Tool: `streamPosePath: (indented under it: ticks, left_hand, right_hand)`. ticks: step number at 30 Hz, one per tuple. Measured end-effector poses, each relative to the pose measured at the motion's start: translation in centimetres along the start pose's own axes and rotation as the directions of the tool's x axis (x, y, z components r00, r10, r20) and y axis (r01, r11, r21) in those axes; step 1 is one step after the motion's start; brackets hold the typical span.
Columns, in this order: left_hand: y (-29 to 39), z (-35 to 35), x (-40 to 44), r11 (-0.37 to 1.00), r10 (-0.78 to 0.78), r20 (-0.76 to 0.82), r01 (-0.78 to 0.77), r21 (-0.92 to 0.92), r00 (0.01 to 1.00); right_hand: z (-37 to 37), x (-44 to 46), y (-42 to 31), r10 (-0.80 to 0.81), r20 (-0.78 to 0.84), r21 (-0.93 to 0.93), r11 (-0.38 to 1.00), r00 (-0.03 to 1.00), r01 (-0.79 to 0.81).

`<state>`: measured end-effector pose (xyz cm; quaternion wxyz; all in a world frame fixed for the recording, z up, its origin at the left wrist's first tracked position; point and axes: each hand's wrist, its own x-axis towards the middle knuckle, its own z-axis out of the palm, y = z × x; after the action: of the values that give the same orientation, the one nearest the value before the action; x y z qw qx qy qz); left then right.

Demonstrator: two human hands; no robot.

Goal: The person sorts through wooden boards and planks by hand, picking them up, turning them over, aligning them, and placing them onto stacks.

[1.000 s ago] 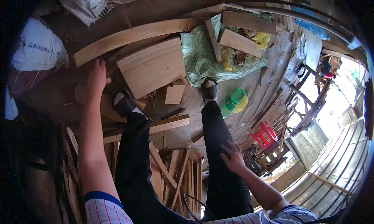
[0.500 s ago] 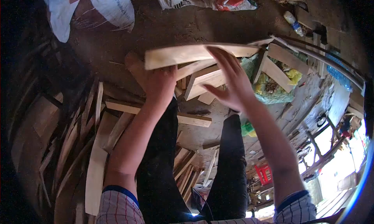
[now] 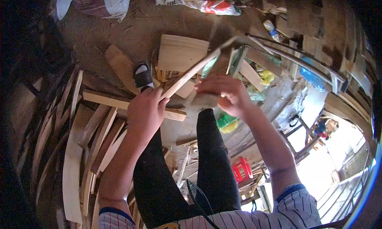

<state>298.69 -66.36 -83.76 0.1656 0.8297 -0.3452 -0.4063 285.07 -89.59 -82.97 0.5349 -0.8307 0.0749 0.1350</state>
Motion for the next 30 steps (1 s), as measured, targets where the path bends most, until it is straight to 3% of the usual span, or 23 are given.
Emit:
streamPosePath:
  ticks: [3, 6, 10, 12, 13, 14, 15, 16, 17, 18, 19, 20, 21, 22, 24, 26, 28, 29, 30]
  left_hand:
    - [1.9, -2.9, -3.8, 0.997, -0.033, -0.054, 0.029, -0.066, 0.998]
    - [3.8, -4.5, -7.4, 0.994, -0.098, 0.017, 0.099, -0.042, 0.995]
    - [7.3, -4.4, -10.7, 1.0, -0.017, -0.033, 0.017, -0.012, 0.999]
    - [10.7, -5.4, -11.4, 0.99, -0.108, 0.056, 0.113, -0.089, 0.993]
    - [13.3, -6.1, -11.5, 0.996, -0.091, -0.012, 0.091, -0.016, 0.996]
    - [15.3, -6.8, -11.7, 0.997, -0.072, -0.014, 0.072, 0.007, 0.997]
    - [17.5, -7.4, -12.1, 0.993, -0.057, -0.065, 0.063, 0.095, 0.996]
    - [19.6, -7.9, -12.7, 0.982, -0.037, -0.112, 0.057, 0.181, 0.993]
    - [21.3, -8.3, -13.3, 0.975, 0.079, -0.196, -0.035, 0.218, 0.977]
    - [23.2, -8.9, -14.3, 0.97, 0.095, -0.189, -0.049, 0.237, 0.977]
    - [25.0, -9.6, -15.4, 0.96, 0.111, -0.212, -0.05, 0.274, 0.971]
    - [26.6, -10.3, -16.6, 0.949, 0.131, -0.239, -0.052, 0.31, 0.962]
    - [27.3, -10.7, -18.3, 0.946, 0.064, -0.243, 0.019, 0.324, 0.968]
    - [28.7, -11.1, -19.5, 0.942, 0.092, -0.249, -0.003, 0.336, 0.964]
    - [30.8, -12.0, -21.9, 0.975, 0.128, -0.333, -0.057, 0.217, 0.934]
    - [31.6, -12.7, -23.8, 0.959, 0.208, -0.336, -0.124, 0.254, 0.919]
    - [32.1, -13.1, -25.2, 0.974, 0.116, -0.317, -0.046, 0.222, 0.941]
    - [32.8, -13.4, -25.7, 0.971, 0.155, -0.289, -0.092, 0.222, 0.945]
    - [32.9, -13.2, -25.8, 0.966, 0.203, -0.271, -0.146, 0.215, 0.941]
  right_hand:
    - [-1.1, -5.0, -2.8, -0.043, -0.043, -0.068, 0.997, 0.998, 0.04]
    - [-0.6, -11.3, -3.1, -0.057, -0.074, -0.166, 0.985, 0.996, 0.044]
    - [0.9, -18.9, -2.2, 0.011, -0.154, -0.316, 0.947, 0.988, -0.06]
    - [1.0, -22.4, -2.4, 0.195, -0.365, -0.209, 0.936, 0.91, -0.284]
    - [0.6, -23.5, -2.7, 0.245, -0.503, -0.081, 0.941, 0.829, -0.327]
    - [0.8, -24.9, -2.0, 0.243, -0.526, -0.069, 0.943, 0.815, -0.326]
    - [1.3, -26.6, -1.0, 0.432, -0.641, 0.253, 0.899, 0.635, -0.357]
    - [0.9, -28.0, -1.1, 0.626, -0.652, 0.553, 0.778, 0.427, -0.296]
    - [-0.3, -29.9, -1.2, 0.674, -0.647, 0.6, 0.738, 0.356, -0.309]
    - [-2.2, -31.6, -2.1, 0.722, -0.631, 0.648, 0.692, 0.284, -0.319]
    - [-4.1, -33.1, -3.3, 0.686, -0.675, 0.669, 0.724, 0.27, -0.166]
    - [-5.4, -35.1, -4.7, 0.758, -0.617, 0.741, 0.65, 0.212, -0.168]
    - [-6.3, -37.4, -5.4, 0.738, -0.641, 0.731, 0.67, 0.21, -0.125]
    - [-7.0, -39.7, -5.8, 0.711, -0.671, 0.713, 0.696, 0.209, -0.081]
    - [-7.2, -44.5, -6.5, 0.757, -0.633, 0.765, 0.644, 0.162, -0.019]
    - [-8.0, -48.1, -8.3, 0.796, -0.596, 0.803, 0.595, 0.111, 0.044]
    - [-8.1, -51.6, -11.0, 0.79, -0.608, 0.789, 0.588, 0.084, 0.177]
    - [-8.2, -53.2, -12.7, 0.784, -0.62, 0.775, 0.604, 0.035, 0.183]
    - [-8.5, -54.2, -14.2, 0.765, -0.639, 0.762, 0.614, 0.085, 0.204]
